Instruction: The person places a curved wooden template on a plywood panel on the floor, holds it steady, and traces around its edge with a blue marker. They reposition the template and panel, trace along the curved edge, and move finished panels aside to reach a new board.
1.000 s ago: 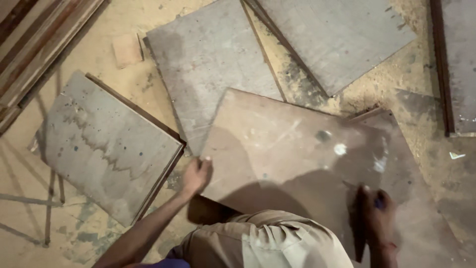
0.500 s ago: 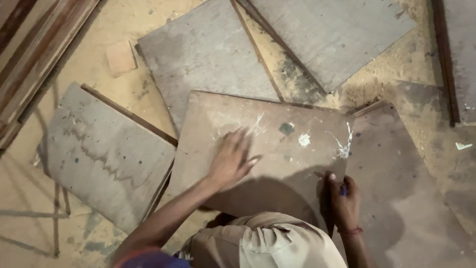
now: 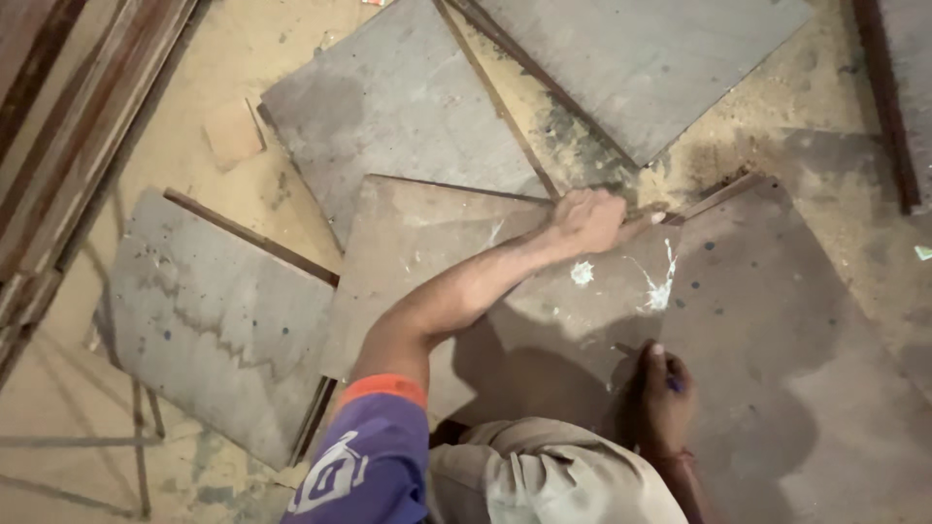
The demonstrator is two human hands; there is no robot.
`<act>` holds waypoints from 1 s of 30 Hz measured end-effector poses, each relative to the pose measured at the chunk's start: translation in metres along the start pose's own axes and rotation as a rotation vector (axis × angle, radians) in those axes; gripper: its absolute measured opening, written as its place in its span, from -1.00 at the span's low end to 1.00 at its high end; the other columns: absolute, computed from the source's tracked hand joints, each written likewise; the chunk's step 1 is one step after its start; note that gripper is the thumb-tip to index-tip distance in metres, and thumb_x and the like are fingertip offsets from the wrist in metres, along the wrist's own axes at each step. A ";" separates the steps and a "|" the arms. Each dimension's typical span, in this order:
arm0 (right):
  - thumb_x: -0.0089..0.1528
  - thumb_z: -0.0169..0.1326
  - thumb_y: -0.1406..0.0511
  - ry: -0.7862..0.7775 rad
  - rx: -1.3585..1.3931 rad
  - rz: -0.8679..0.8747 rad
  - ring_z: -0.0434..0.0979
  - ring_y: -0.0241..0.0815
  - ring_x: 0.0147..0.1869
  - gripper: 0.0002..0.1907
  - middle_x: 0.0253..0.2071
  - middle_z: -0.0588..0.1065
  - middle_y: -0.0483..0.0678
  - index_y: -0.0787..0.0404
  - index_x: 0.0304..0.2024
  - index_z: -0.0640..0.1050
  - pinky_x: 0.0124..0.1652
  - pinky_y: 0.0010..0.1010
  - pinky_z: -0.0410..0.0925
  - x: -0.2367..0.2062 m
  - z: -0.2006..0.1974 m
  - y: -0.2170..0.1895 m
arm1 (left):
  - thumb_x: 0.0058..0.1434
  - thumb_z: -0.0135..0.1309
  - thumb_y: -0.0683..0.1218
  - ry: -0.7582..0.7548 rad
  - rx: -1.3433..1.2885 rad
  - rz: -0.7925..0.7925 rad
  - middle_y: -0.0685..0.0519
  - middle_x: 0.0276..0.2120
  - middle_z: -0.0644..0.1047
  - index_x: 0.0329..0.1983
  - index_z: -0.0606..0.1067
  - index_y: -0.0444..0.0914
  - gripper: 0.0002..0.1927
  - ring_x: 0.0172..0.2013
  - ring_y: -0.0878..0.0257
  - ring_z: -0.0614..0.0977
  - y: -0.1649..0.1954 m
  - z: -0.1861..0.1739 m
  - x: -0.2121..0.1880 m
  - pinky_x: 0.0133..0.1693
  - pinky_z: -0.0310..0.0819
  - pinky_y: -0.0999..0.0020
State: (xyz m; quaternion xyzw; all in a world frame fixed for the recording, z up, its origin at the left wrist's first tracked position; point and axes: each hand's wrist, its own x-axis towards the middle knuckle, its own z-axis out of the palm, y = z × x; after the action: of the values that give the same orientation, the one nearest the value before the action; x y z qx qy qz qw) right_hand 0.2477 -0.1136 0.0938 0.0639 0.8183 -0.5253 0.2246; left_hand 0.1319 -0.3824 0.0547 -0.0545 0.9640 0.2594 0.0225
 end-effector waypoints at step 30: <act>0.47 0.01 0.25 0.039 0.343 0.385 0.58 0.14 -0.14 -0.75 -0.15 0.52 0.27 0.22 0.12 0.35 -0.10 0.01 0.48 0.059 -0.032 0.130 | 0.43 -0.27 0.37 -0.139 0.015 -0.503 -0.22 -0.45 0.60 -0.35 0.67 -0.21 -0.29 -0.34 -0.18 0.66 -0.272 -0.189 -0.320 -0.21 0.50 -0.06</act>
State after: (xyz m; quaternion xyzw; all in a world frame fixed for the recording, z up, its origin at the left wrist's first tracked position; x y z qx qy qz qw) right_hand 0.2300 -0.0356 -0.0286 0.2659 0.6943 -0.6024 0.2906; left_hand 0.4791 -0.6815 0.1057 -0.2746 0.9181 0.2414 0.1528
